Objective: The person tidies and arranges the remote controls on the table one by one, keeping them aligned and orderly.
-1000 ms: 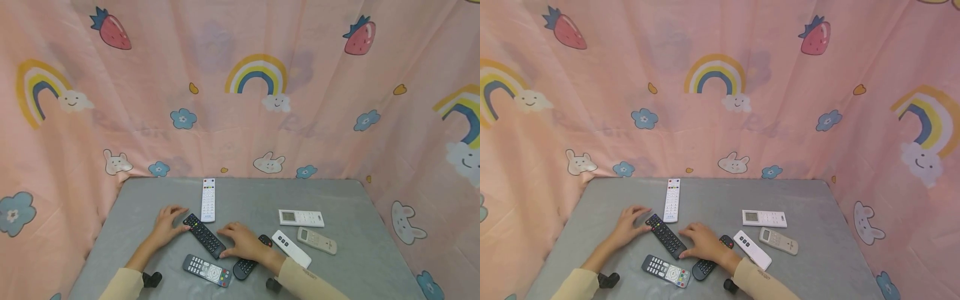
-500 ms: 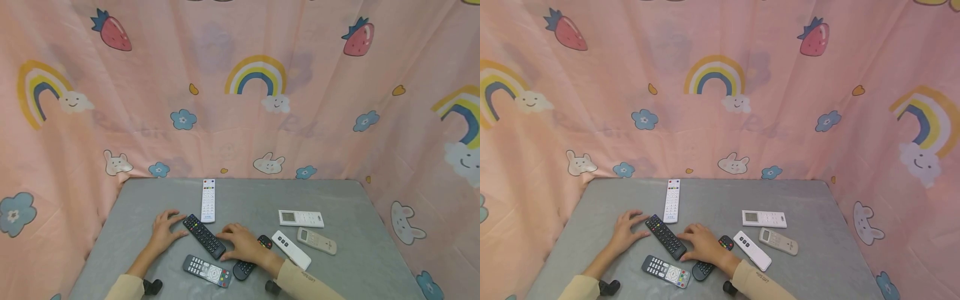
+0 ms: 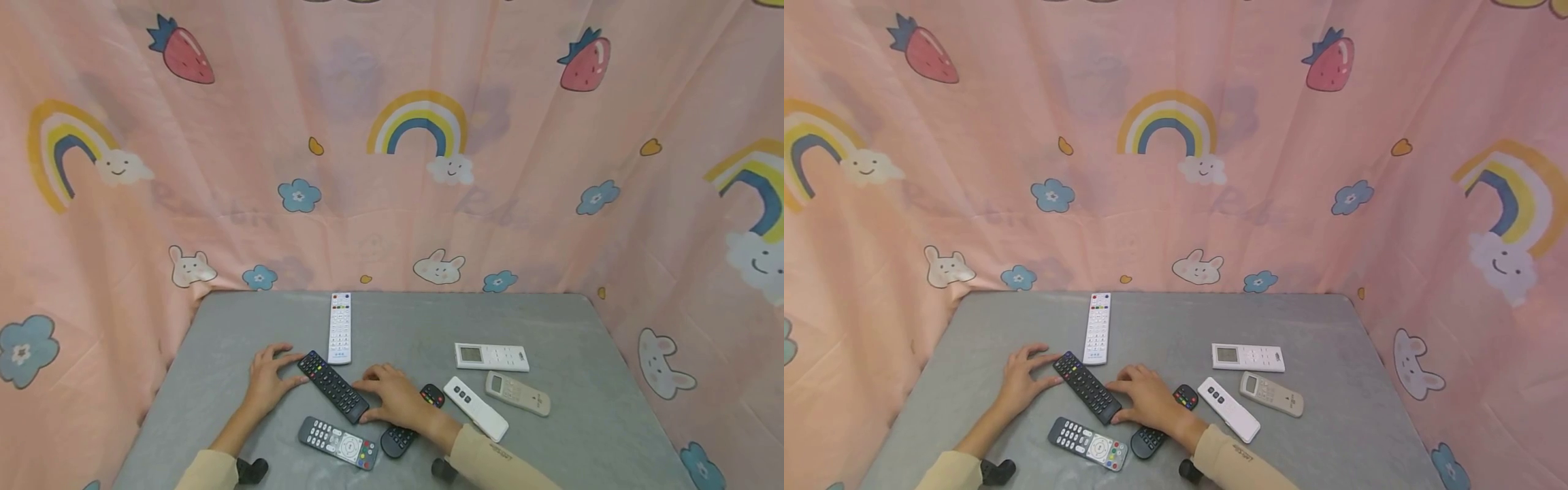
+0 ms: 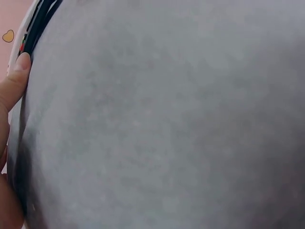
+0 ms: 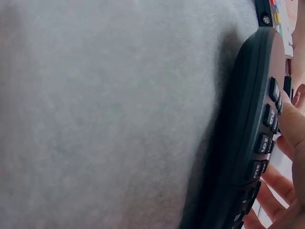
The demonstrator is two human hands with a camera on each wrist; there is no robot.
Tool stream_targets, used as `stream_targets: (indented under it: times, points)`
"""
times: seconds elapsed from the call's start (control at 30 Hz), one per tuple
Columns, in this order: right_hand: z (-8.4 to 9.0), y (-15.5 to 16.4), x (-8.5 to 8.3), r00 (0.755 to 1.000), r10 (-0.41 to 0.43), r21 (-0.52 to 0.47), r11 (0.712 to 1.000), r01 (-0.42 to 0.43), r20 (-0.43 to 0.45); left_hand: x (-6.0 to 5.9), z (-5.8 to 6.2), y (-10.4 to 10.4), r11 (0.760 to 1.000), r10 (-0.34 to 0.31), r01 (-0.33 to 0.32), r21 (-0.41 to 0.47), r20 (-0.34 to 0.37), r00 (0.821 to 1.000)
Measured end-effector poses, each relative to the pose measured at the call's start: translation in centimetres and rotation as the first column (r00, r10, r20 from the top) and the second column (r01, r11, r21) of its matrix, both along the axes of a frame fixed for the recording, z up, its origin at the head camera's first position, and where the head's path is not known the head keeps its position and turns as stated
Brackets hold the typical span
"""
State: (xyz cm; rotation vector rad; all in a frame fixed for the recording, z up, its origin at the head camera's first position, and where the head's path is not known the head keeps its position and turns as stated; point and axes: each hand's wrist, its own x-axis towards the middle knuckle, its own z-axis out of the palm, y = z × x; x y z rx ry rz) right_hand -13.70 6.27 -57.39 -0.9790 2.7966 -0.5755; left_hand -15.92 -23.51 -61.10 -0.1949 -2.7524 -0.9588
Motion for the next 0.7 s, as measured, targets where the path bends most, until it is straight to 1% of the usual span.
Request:
stream_targets:
  times: [0.23, 0.37, 0.47, 0.57, 0.7]
  points:
    - [0.0, -0.2, -0.1, 1.000, 0.012, -0.005, 1.000, -0.012, -0.009, 0.1, 0.0, -0.1, 1.000, 0.004, -0.004, 0.014, -0.026, 1.000]
    - [0.2, -0.1, 0.0, 1.000, 0.023, -0.029, 0.999, -0.023, 0.001, -0.1, 0.1, -0.3, 1.000, -0.007, 0.009, 0.015, -0.097, 0.995]
    - [0.7, 0.0, 0.0, 0.999, 0.021, -0.060, 0.998, -0.019, 0.030, -0.2, 0.7, -0.4, 1.000, -0.016, 0.019, 0.022, -0.141, 0.990]
    - [1.3, 0.2, 0.0, 0.999, 0.023, -0.084, 0.996, -0.020, 0.046, -0.1, 1.4, -0.3, 0.999, -0.013, 0.017, 0.030, -0.126, 0.992]
    - [1.5, 0.3, -0.1, 0.999, 0.037, -0.096, 0.995, -0.033, 0.031, -0.1, 2.0, -0.2, 0.999, -0.014, 0.018, 0.040, -0.100, 0.995]
